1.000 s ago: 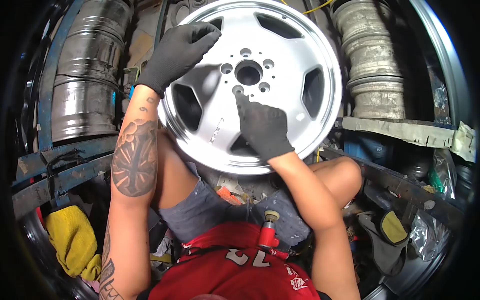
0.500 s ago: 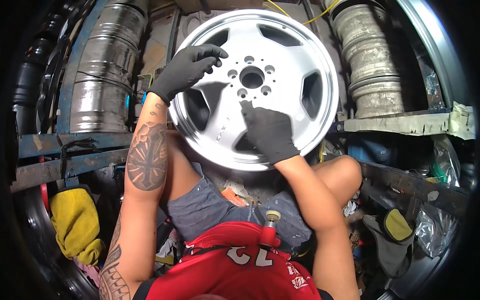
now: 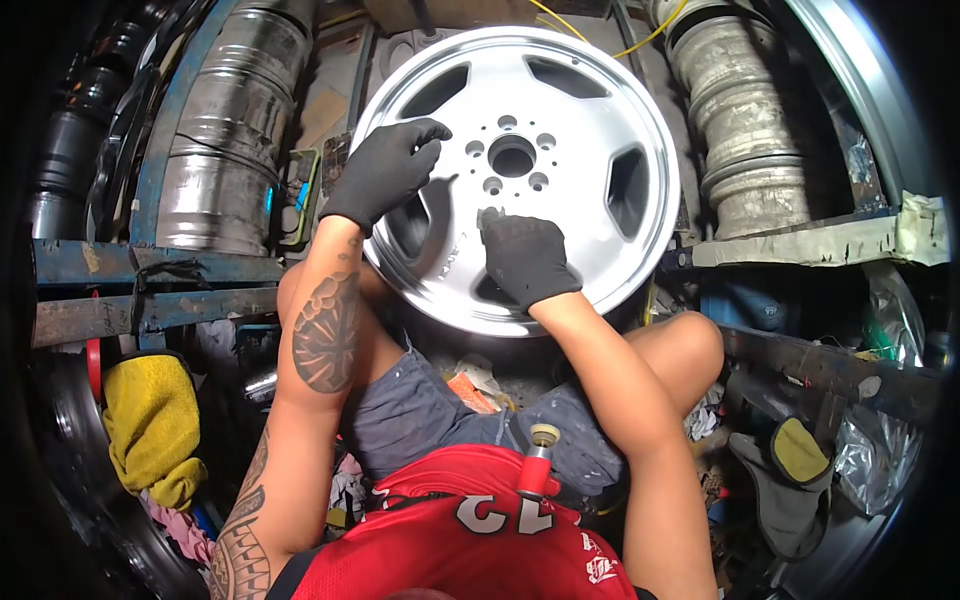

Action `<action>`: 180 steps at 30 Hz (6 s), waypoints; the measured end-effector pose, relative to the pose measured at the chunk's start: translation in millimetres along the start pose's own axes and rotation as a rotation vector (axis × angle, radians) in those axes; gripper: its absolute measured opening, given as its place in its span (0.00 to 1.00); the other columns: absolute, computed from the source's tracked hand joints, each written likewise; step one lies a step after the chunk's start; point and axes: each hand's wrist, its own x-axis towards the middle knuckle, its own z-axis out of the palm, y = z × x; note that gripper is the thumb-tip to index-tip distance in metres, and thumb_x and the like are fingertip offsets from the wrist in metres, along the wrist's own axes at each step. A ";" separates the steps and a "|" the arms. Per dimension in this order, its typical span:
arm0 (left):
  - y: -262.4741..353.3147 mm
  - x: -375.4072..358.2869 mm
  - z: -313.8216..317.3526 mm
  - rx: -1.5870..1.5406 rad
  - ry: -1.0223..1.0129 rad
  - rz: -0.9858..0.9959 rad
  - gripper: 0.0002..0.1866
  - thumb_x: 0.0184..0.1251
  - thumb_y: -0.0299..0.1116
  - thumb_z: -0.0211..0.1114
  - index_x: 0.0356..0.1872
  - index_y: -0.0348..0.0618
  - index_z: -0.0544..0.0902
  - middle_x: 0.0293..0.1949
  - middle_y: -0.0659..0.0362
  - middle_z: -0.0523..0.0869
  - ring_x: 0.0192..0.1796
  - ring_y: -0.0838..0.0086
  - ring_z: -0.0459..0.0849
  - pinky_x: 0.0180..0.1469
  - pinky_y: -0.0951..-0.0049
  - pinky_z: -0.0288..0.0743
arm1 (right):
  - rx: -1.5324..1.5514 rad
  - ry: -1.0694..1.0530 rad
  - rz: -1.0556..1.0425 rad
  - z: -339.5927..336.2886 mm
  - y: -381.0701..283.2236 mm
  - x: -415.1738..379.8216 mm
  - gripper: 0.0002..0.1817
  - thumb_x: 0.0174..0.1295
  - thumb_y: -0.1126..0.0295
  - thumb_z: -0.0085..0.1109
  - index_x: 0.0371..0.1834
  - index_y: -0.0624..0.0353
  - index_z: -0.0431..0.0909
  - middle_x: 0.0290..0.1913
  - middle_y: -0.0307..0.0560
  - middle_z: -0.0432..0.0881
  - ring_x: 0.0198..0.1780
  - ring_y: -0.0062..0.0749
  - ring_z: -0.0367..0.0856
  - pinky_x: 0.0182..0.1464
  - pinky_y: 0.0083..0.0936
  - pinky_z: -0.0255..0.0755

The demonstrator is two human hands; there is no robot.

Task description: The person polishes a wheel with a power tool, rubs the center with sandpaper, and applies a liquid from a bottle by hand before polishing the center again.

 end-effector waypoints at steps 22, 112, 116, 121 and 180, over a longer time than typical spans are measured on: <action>32.9 -13.4 -24.9 -0.449 -0.278 0.201 0.21 0.69 0.42 0.74 0.57 0.41 0.87 0.40 0.56 0.91 0.39 0.78 0.87 0.44 0.74 0.80 | 1.247 0.097 0.194 -80.1 19.0 -9.0 0.17 0.77 0.59 0.61 0.51 0.64 0.87 0.26 0.36 0.78 0.27 0.18 0.76 0.31 0.18 0.70; 11.8 58.8 -21.0 -1.533 0.390 0.062 0.22 0.79 0.43 0.67 0.64 0.41 0.80 0.57 0.58 0.85 0.61 0.70 0.82 0.70 0.64 0.76 | 1.879 -0.118 0.227 -48.6 20.8 -5.3 0.34 0.76 0.65 0.58 0.82 0.61 0.60 0.70 0.49 0.74 0.62 0.33 0.82 0.56 0.29 0.81; 7.0 60.6 -23.1 -1.599 0.327 0.031 0.23 0.78 0.43 0.68 0.64 0.39 0.79 0.56 0.56 0.86 0.59 0.68 0.85 0.67 0.62 0.79 | 2.195 -0.157 0.026 -46.8 6.0 -12.3 0.32 0.79 0.70 0.52 0.84 0.59 0.58 0.76 0.47 0.67 0.70 0.37 0.76 0.67 0.33 0.73; 2.8 61.8 -27.0 -1.683 0.282 0.004 0.24 0.79 0.44 0.67 0.64 0.37 0.78 0.58 0.53 0.86 0.61 0.66 0.85 0.69 0.60 0.79 | 2.302 -0.150 -0.108 -41.6 0.2 -12.2 0.38 0.76 0.67 0.55 0.86 0.58 0.51 0.78 0.54 0.66 0.73 0.45 0.71 0.69 0.40 0.71; 20.3 70.9 -21.9 -1.948 0.184 -0.013 0.26 0.83 0.50 0.56 0.63 0.34 0.78 0.54 0.45 0.88 0.55 0.56 0.89 0.62 0.54 0.83 | -0.055 0.086 -0.060 -2.8 14.9 -18.7 0.35 0.70 0.41 0.58 0.78 0.42 0.72 0.80 0.68 0.61 0.83 0.69 0.50 0.79 0.65 0.44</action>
